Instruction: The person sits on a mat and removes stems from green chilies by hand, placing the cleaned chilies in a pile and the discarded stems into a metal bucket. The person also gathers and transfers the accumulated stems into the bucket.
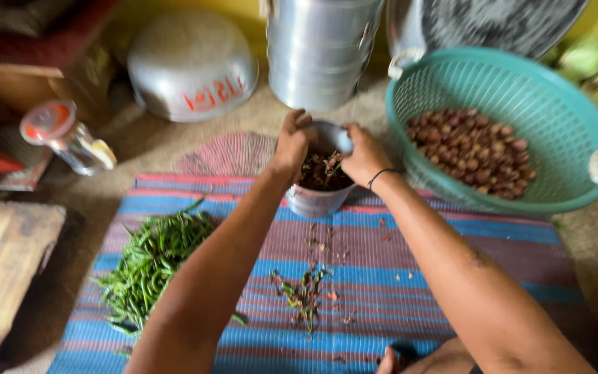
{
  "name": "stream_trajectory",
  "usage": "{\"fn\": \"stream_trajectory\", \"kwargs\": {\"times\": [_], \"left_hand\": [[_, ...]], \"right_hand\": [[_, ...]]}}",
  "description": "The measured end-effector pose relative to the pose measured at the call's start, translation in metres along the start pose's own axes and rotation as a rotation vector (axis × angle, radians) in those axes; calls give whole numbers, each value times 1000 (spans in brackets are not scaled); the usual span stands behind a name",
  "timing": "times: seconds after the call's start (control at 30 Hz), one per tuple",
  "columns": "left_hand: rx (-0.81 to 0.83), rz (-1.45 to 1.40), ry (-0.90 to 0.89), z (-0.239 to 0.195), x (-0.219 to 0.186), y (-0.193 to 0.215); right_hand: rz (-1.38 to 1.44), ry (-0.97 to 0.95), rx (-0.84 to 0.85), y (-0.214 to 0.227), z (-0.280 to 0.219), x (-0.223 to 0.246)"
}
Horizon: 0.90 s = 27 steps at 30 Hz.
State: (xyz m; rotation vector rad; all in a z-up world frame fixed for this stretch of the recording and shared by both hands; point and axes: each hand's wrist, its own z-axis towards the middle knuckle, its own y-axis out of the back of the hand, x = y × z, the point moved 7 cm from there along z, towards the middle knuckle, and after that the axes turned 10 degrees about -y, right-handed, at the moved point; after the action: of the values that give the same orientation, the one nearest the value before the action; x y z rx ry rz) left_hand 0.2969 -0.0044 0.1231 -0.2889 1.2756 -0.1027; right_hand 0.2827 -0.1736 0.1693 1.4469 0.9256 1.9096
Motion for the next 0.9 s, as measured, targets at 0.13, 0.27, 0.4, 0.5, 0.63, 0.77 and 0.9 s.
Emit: {"fn": "stream_trajectory", "kwargs": {"times": [0.13,0.27,0.4,0.5,0.63,0.77,0.9], "left_hand": [[98,716,-235,-35,-2,8],[422,1370,-455,-97,-19,-15],[472,1434,-374,-130,-33,-10],[491,1504,-414,-146,-41,-3],[443,1515,-443,-168,-49,8],[317,1276,-235,-220,-49,37],[177,1153,-165,-287,-30,64]], "right_hand": [[-18,134,-109,-12,-27,-11],[-116,389,-289,-11,-67,-2],[-18,299,-312,1,-87,-23],[105,154,-261,11,-102,-44],[-13,-3,-138,-10,-135,-68],[-22,-99,33,-60,-176,-84],[-104,-89,182,-106,-204,-79]]}}
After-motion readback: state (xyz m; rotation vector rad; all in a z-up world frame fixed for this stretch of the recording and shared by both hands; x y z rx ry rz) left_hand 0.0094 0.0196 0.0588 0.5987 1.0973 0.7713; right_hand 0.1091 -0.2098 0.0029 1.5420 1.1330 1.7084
